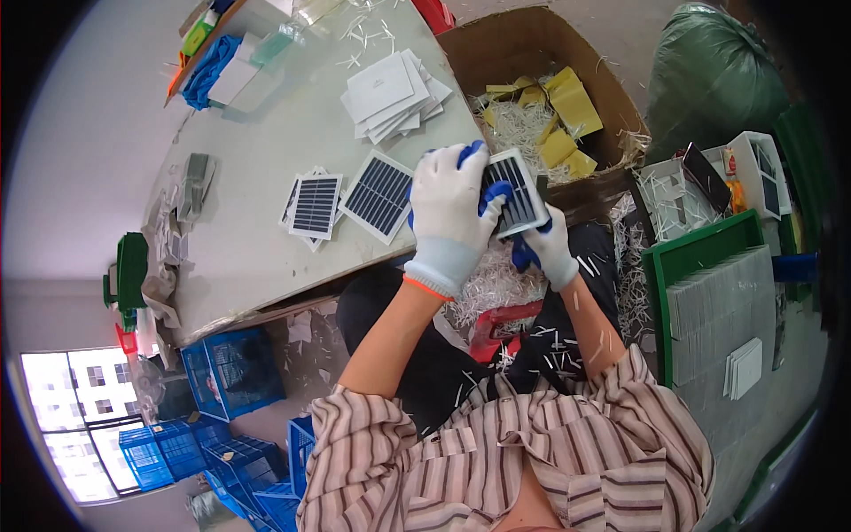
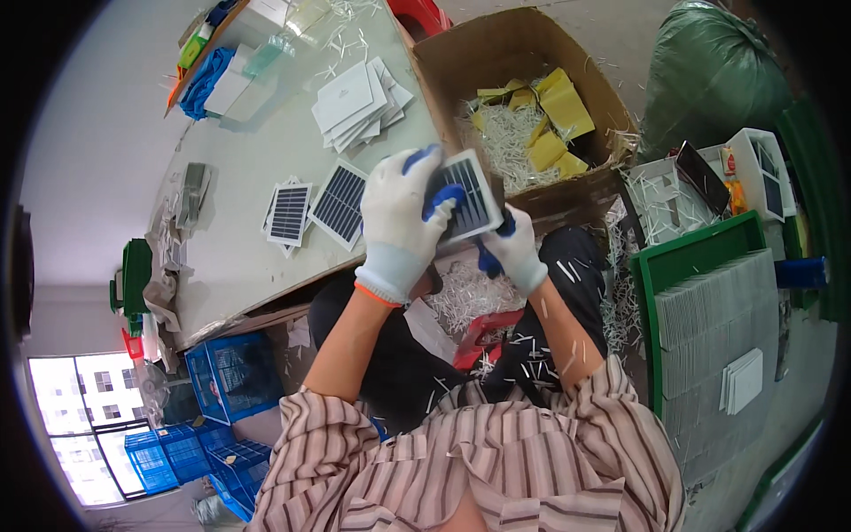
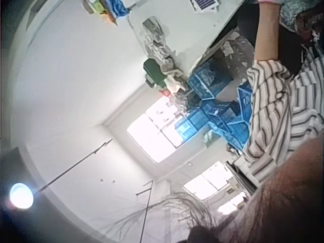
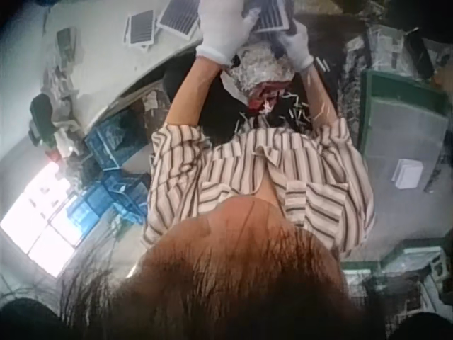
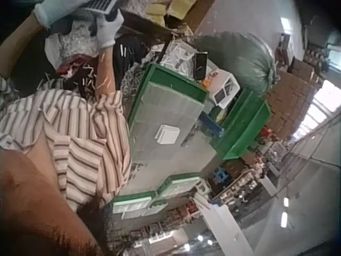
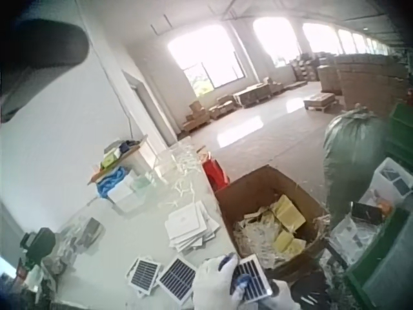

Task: Use a utility knife to trim the edges of small solar panels and stack them in a container.

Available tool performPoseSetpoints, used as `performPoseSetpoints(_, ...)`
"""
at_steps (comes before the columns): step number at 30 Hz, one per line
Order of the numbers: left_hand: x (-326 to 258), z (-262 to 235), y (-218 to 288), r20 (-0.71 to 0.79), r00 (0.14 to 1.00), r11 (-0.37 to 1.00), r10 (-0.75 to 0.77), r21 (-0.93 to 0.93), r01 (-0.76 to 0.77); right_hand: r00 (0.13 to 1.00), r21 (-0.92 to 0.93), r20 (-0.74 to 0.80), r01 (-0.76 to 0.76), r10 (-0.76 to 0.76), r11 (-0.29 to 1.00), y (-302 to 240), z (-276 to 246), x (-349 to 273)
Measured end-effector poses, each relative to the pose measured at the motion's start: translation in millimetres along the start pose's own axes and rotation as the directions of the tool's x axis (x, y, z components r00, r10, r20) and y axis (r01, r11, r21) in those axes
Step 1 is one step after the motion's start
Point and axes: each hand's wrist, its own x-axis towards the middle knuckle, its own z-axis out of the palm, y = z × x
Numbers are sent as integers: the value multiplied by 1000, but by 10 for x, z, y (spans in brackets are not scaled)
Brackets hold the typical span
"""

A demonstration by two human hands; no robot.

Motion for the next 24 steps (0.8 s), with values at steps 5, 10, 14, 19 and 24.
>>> performPoseSetpoints(5, -58, 196, 28, -95, 995, 999, 9, -38, -13, 992, -43, 56, -115, 117, 992, -112, -87, 71)
performPoseSetpoints(10, -33, 251, 79, -122, 992, 999, -25, -39, 21, 993, -140, 120, 30, -13, 990, -158, -3, -50)
performPoseSetpoints(14, -47, 243, 77, -154, 987, 999, -38, -1, 38, 890, -378, 434, 36, 142, 925, -319, 176, -483)
performPoseSetpoints(19, -33, 207, 154, -123, 989, 996, -80, 30, 84, 966, -239, -229, 60, -117, 969, 0, 211, -454)
performPoseSetpoints(24, -21, 229, 195, -81, 995, 997, -50, 60, 54, 932, 258, -361, 77, 22, 963, 650, 369, 10)
